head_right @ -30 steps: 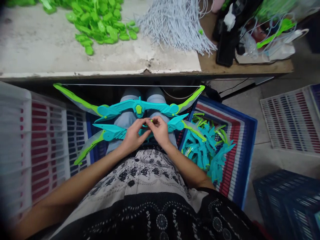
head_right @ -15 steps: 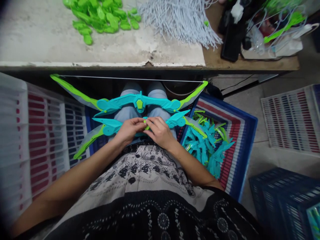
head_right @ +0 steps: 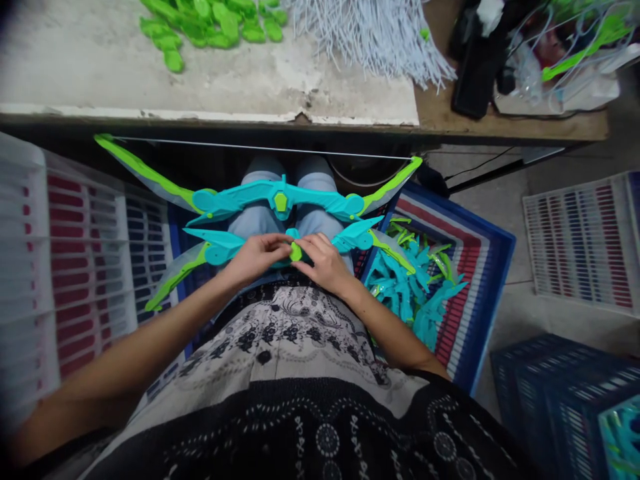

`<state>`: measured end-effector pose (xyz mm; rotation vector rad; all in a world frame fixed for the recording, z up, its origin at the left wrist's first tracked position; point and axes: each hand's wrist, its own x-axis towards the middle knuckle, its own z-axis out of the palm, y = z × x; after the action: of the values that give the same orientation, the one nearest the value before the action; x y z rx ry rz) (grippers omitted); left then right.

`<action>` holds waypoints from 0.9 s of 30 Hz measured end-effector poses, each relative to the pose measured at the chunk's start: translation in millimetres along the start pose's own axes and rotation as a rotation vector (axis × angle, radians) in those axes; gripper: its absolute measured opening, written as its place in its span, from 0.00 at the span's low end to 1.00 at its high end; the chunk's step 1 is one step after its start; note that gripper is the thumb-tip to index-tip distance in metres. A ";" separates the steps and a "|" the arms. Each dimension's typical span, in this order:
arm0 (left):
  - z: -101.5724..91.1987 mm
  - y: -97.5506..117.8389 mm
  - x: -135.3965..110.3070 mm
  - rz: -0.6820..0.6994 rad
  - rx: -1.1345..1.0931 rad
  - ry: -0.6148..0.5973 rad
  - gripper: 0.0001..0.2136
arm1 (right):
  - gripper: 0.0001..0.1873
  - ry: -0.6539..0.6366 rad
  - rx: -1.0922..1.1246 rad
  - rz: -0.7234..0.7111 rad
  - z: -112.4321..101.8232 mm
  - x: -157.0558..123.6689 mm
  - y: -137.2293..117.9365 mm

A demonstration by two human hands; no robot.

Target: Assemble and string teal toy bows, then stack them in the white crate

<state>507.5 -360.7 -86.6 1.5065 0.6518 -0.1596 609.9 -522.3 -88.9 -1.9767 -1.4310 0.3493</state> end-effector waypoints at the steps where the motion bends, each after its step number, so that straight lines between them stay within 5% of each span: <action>1: -3.9 -0.9 1.3 0.044 0.073 0.059 0.20 | 0.21 -0.002 -0.028 -0.001 2.3 0.4 2.2; 4: -16.1 -2.8 12.2 0.100 0.242 0.106 0.21 | 0.20 -0.017 -0.100 -0.010 10.7 2.2 9.2; 8: -23.7 -1.3 33.2 0.023 0.278 -0.213 0.20 | 0.20 -0.029 -0.113 0.009 20.5 1.1 13.4; 11: -23.8 0.5 43.2 0.019 0.260 -0.326 0.20 | 0.21 -0.024 -0.101 0.055 26.1 -3.2 13.3; 20: -20.0 -7.2 41.4 0.068 0.254 -0.322 0.22 | 0.18 -0.002 0.016 0.364 34.4 3.0 12.6; 27: -18.2 -8.4 41.6 0.008 0.118 -0.354 0.20 | 0.21 0.002 0.002 0.224 29.6 -1.5 16.2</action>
<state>532.1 -332.0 -112.9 1.5446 0.3561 -0.4543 604.6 -516.1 -121.7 -2.1399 -1.2090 0.4465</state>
